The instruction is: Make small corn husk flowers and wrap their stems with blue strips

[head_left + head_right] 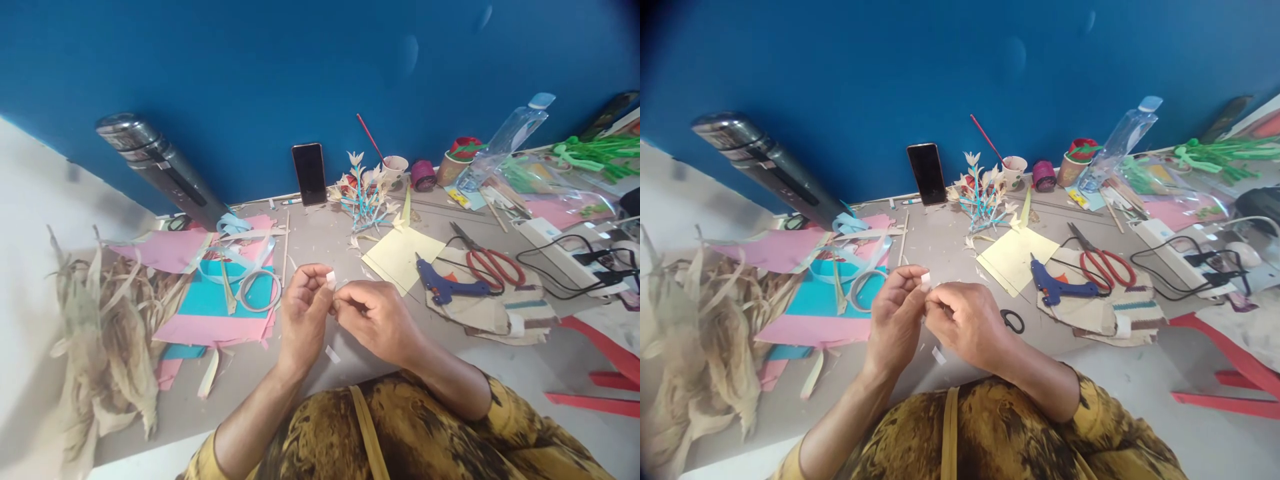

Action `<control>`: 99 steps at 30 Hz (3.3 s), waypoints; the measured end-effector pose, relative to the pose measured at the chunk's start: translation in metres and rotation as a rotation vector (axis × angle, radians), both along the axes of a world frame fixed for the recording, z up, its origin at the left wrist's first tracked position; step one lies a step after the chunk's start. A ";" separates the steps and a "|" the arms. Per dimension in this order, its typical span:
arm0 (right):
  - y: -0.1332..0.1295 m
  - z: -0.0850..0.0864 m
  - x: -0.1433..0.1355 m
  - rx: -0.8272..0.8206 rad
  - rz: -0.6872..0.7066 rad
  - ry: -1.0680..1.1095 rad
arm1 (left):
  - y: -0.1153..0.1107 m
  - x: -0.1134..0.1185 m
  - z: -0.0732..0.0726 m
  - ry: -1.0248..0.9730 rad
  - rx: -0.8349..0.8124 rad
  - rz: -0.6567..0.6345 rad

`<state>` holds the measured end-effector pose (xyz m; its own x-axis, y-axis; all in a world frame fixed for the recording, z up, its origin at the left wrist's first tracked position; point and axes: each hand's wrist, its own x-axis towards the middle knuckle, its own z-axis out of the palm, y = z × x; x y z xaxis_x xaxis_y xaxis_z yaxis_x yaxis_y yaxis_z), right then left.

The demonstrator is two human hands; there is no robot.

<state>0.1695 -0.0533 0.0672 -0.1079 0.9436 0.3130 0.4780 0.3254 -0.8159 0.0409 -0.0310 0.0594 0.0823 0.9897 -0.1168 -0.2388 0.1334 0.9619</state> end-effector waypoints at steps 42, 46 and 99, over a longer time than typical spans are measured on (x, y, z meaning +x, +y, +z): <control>0.011 -0.004 -0.002 -0.028 -0.017 -0.115 | 0.008 0.003 -0.008 0.139 0.082 0.200; 0.012 -0.004 -0.003 0.017 -0.025 -0.107 | 0.007 0.003 -0.009 0.133 0.095 0.203; 0.007 -0.007 -0.004 -0.423 0.036 0.369 | 0.000 -0.012 -0.003 -0.341 -0.199 0.045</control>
<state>0.1654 -0.0466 0.0606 -0.0980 0.9928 -0.0689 0.1309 -0.0557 -0.9898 0.0285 -0.0311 0.0566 0.1066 0.9541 -0.2799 -0.5500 0.2911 0.7828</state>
